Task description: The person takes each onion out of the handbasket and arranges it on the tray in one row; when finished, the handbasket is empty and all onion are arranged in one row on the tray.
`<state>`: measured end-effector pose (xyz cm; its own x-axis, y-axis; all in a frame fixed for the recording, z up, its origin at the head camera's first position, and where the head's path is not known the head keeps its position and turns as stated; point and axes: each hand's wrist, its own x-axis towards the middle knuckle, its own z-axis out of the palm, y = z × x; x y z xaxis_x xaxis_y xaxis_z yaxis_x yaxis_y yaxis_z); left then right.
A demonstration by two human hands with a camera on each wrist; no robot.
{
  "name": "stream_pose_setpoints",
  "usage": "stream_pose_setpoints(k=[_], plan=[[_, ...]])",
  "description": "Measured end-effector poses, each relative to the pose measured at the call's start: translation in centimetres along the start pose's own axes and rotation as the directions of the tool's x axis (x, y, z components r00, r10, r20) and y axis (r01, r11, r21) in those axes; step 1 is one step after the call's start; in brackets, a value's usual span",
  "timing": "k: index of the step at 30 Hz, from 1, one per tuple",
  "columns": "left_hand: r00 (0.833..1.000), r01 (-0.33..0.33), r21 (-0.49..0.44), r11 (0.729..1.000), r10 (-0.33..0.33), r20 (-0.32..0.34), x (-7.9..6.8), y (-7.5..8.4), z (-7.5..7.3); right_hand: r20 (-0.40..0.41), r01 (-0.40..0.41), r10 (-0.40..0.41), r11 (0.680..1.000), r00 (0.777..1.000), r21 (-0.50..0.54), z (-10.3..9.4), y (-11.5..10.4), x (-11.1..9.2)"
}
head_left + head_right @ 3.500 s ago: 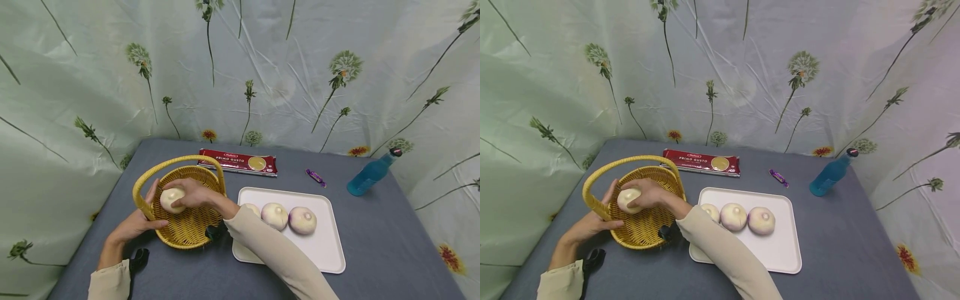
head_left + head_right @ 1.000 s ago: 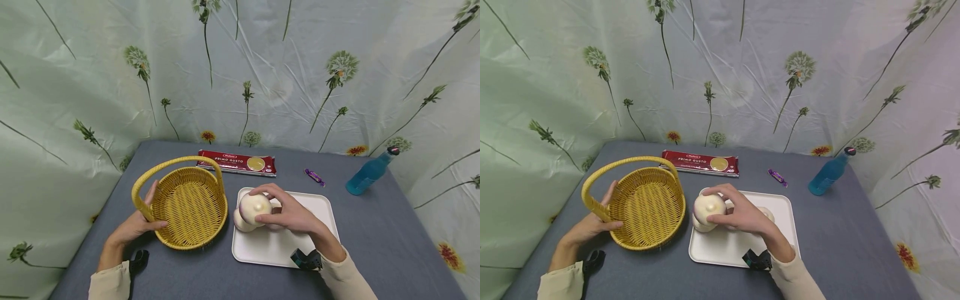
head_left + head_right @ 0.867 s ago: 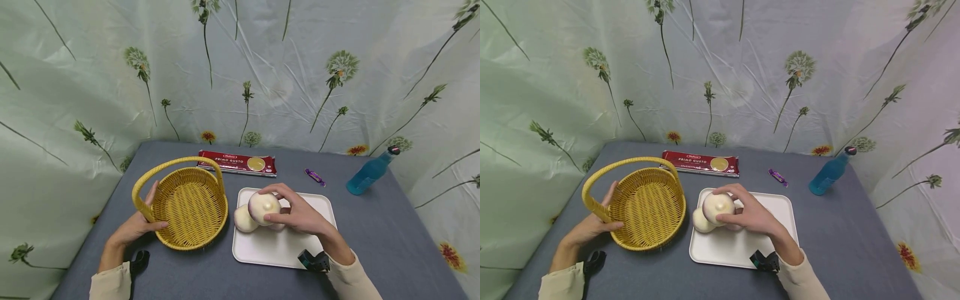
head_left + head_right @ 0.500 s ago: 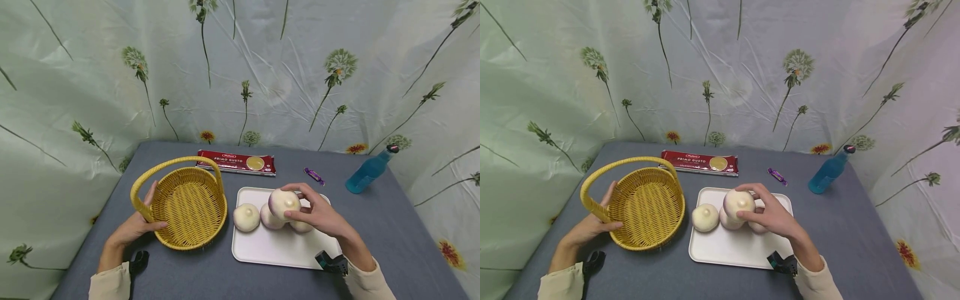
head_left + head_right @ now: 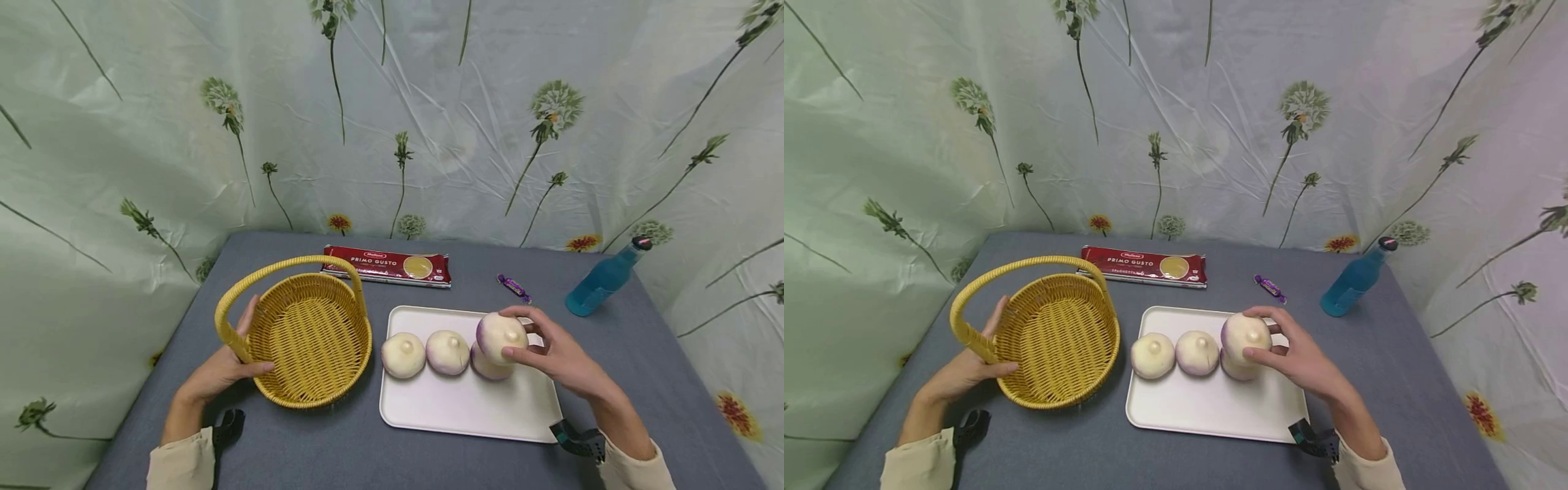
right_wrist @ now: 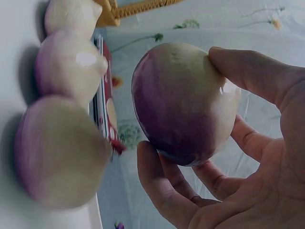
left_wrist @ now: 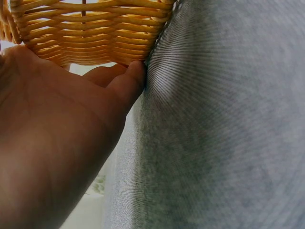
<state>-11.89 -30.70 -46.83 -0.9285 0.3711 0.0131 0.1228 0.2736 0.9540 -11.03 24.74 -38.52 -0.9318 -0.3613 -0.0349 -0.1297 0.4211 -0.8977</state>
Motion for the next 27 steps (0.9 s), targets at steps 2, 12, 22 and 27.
stream_pose_setpoints(k=[2,12,22,27], plan=[[1.000,-0.002,-0.001,1.000,0.002,0.000,0.0,0.0,0.0,-0.004,-0.008,0.008,1.000,1.000,-0.004,-0.5,0.3,-0.4],[1.000,0.015,0.007,1.000,-0.015,0.000,-0.2,-0.1,0.0,-0.063,-0.105,0.100,0.991,0.993,-0.080,-2.4,2.2,-2.3],[1.000,0.008,-0.003,1.000,-0.008,0.004,-0.1,0.1,0.0,-0.080,-0.172,0.167,0.982,0.983,-0.071,-3.3,3.4,-3.3],[1.000,0.009,-0.007,1.000,-0.009,0.008,-0.1,0.2,0.1,-0.094,-0.190,0.182,0.978,0.979,-0.085,-3.4,4.0,-3.5]])
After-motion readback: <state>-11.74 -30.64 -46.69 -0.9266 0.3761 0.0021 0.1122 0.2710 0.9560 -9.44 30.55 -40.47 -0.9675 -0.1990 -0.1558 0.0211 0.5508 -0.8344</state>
